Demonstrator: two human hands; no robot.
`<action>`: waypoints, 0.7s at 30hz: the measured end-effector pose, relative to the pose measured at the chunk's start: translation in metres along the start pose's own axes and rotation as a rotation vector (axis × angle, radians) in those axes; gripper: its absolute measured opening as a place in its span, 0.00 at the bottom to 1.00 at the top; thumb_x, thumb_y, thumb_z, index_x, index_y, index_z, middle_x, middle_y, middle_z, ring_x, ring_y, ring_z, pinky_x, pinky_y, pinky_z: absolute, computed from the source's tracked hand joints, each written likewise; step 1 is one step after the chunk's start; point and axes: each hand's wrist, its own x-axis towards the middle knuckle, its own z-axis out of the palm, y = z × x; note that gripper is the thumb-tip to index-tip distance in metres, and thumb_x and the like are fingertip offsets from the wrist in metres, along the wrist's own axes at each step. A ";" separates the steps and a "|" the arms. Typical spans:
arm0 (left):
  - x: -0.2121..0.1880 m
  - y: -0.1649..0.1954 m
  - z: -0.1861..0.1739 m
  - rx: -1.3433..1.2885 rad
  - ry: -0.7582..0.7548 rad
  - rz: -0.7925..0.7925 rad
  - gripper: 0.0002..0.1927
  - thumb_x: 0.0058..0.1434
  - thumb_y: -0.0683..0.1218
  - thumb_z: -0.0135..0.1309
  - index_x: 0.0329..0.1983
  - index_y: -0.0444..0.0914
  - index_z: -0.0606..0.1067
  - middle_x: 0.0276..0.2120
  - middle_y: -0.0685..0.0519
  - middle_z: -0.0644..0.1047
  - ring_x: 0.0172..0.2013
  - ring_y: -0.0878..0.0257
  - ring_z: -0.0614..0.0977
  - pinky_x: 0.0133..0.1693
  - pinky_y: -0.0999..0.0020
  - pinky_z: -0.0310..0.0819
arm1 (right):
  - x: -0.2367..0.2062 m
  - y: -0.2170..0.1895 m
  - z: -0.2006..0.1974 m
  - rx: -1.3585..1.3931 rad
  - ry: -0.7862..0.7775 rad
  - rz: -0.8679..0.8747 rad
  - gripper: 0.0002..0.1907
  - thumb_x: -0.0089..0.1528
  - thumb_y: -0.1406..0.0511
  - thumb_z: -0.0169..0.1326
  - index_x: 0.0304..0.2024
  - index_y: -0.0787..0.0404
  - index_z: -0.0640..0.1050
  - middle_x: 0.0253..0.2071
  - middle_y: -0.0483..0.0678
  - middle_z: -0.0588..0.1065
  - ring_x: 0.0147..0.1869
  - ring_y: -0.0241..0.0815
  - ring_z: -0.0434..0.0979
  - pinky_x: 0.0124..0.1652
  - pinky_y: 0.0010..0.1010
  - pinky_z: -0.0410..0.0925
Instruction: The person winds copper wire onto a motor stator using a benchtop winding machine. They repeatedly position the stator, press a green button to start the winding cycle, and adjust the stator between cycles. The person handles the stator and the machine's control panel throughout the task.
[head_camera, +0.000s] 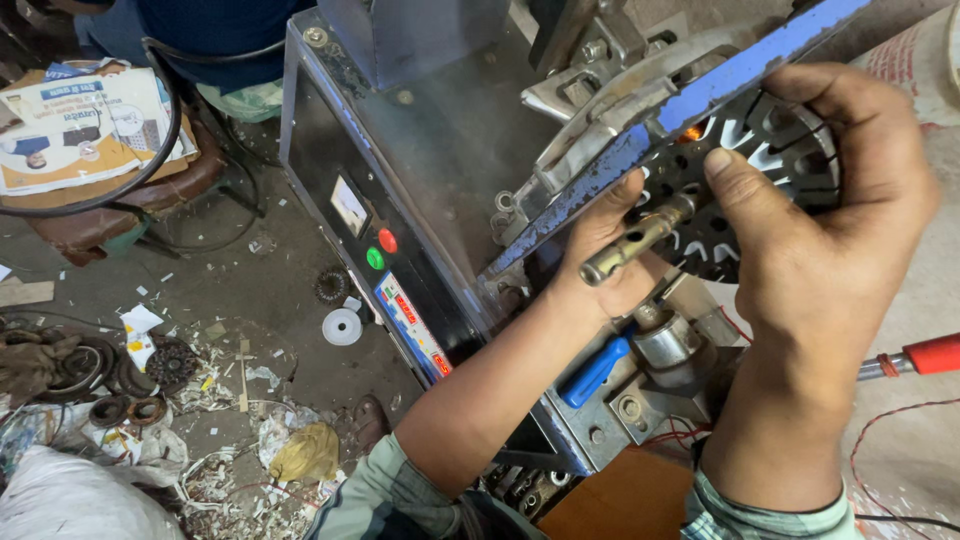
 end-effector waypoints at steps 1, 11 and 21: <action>0.001 -0.001 -0.001 -0.005 -0.007 -0.004 0.30 0.62 0.55 0.70 0.60 0.36 0.73 0.54 0.48 0.78 0.55 0.53 0.79 0.61 0.53 0.72 | 0.000 0.000 0.000 0.001 -0.001 -0.001 0.20 0.63 0.79 0.62 0.57 0.68 0.73 0.50 0.45 0.77 0.52 0.32 0.77 0.57 0.21 0.72; 0.002 -0.002 0.002 -0.005 -0.032 0.018 0.27 0.64 0.53 0.69 0.59 0.36 0.74 0.53 0.49 0.79 0.55 0.55 0.79 0.61 0.55 0.72 | -0.003 0.005 0.000 0.042 0.008 0.020 0.21 0.64 0.81 0.61 0.58 0.67 0.73 0.52 0.45 0.76 0.52 0.31 0.74 0.57 0.21 0.69; 0.003 -0.002 -0.004 0.009 0.002 0.024 0.27 0.63 0.53 0.69 0.60 0.37 0.75 0.51 0.49 0.79 0.52 0.56 0.80 0.59 0.56 0.73 | -0.005 0.006 0.001 0.090 0.005 0.027 0.21 0.66 0.81 0.61 0.58 0.66 0.72 0.51 0.44 0.73 0.52 0.32 0.74 0.57 0.21 0.68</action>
